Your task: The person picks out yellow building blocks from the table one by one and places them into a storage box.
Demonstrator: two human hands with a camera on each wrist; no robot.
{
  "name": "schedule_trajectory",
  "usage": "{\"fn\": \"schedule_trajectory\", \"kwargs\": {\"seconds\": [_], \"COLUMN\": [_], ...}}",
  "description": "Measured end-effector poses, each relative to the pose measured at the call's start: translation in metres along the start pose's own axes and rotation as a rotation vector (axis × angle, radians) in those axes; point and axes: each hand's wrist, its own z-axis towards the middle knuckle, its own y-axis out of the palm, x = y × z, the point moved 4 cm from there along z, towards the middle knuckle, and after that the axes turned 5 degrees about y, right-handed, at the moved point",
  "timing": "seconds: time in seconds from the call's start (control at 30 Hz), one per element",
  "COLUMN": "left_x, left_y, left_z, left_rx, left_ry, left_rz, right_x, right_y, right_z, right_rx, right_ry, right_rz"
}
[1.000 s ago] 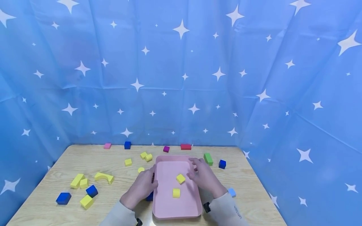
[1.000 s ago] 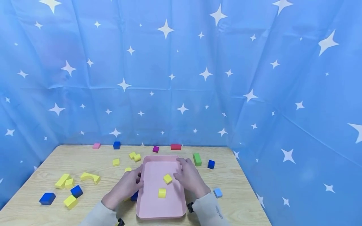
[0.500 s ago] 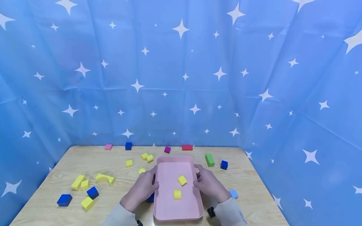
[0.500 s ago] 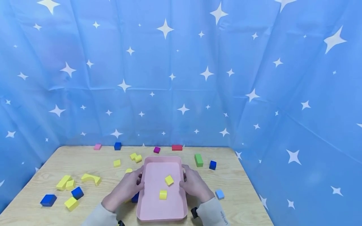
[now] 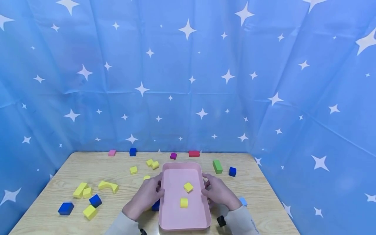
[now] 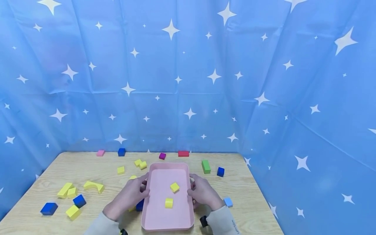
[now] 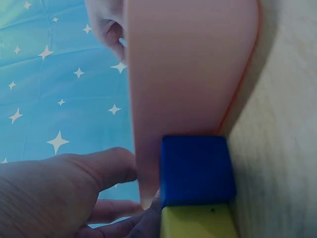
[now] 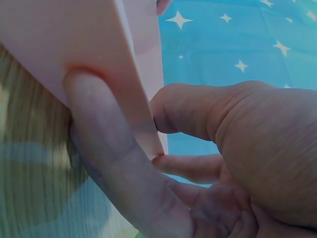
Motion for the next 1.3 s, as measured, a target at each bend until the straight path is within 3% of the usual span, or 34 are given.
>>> {"fn": "schedule_trajectory", "kwargs": {"seconds": [0.2,0.33,0.57,0.67,0.93,1.3], "left_x": [-0.004,-0.008,-0.023,-0.032,-0.043,-0.049], "left_y": [-0.016,-0.031,-0.051,-0.052,-0.041,-0.040], "left_z": [-0.001,-0.001,0.001,0.001,0.006,0.005], "left_rx": [0.063,0.144,0.248,0.245,0.144,0.142], "left_ry": [-0.055,-0.047,-0.014,-0.039,-0.070,-0.068], "left_rz": [-0.070,-0.077,0.069,0.110,0.157,0.138], "right_x": [0.001,0.003,0.004,0.004,0.002,0.007], "right_y": [0.001,0.001,0.001,0.001,0.001,0.001], "right_z": [-0.001,-0.001,-0.001,-0.002,-0.004,-0.001], "right_rx": [-0.020,-0.027,-0.056,-0.085,-0.124,-0.132], "right_ry": [-0.002,-0.002,0.008,0.011,0.015,0.018], "right_rz": [0.029,0.039,0.055,0.073,0.097,0.139]}}
